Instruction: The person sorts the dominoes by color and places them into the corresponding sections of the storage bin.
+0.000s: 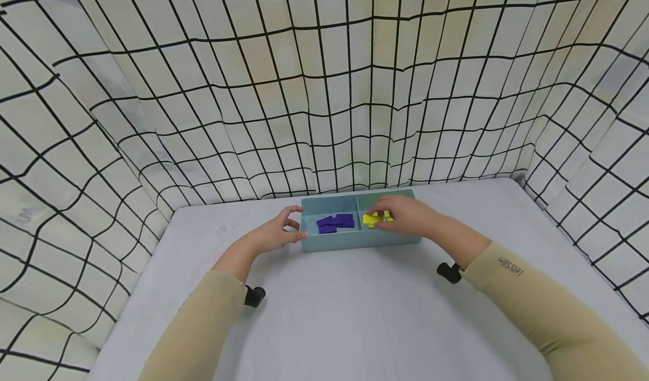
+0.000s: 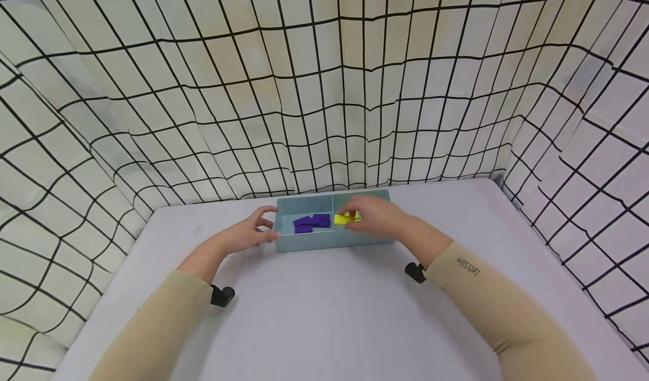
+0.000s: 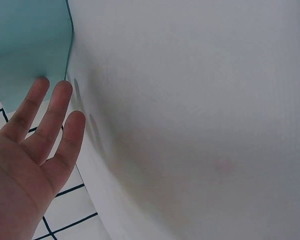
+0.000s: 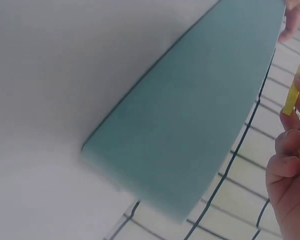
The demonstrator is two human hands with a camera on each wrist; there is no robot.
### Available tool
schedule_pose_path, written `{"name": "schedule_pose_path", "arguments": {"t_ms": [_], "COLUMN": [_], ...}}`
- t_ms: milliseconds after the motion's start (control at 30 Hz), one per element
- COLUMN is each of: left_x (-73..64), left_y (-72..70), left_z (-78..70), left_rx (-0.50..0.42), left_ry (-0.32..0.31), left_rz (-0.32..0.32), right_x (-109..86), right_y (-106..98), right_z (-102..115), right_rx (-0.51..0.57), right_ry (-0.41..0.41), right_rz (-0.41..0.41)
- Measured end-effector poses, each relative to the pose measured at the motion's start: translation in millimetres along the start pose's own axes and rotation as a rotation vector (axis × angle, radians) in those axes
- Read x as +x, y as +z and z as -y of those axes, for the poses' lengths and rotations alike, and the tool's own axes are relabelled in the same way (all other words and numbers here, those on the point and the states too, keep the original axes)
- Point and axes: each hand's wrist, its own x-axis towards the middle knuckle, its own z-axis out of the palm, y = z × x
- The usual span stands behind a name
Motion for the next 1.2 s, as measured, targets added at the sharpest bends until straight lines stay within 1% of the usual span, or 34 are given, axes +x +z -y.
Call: {"name": "schedule_pose_path", "arguments": {"t_ms": [167,267,400,600,700,1000,1200], "left_x": [-0.4,-0.9,-0.3,0.3,-0.6,-0.9,-1.7], "left_y": [0.4,0.7,0.4,0.2,0.2,0.0,0.5], "left_z": [-0.4,-1.0,-0.8,0.6,0.1,-0.4,-0.4], "left_rx": [0.002,0.004,0.008,0.008,0.004,-0.004,-0.014], "left_ry": [-0.006,-0.004,0.000,-0.002,-0.003,-0.003,-0.006], "left_rz": [-0.001,0.000,-0.001,0.000,0.000,0.000,0.001], "right_x": [-4.8,-4.2,0.0,8.4,13.1,26.7,33.7], "right_y": [-12.1,-13.7,-9.6,0.2,4.6,13.7,18.7], "right_z": [-15.4,-22.3,-30.9,-42.0,-45.6,-49.0,-51.7], "right_rx": [0.000,-0.019,-0.062,-0.153,-0.190,-0.205,-0.228], "right_ry": [0.054,0.074,0.105,0.084,0.079,0.124,0.150], "right_rz": [-0.004,0.005,0.033,0.086,0.097,0.166,0.186]}}
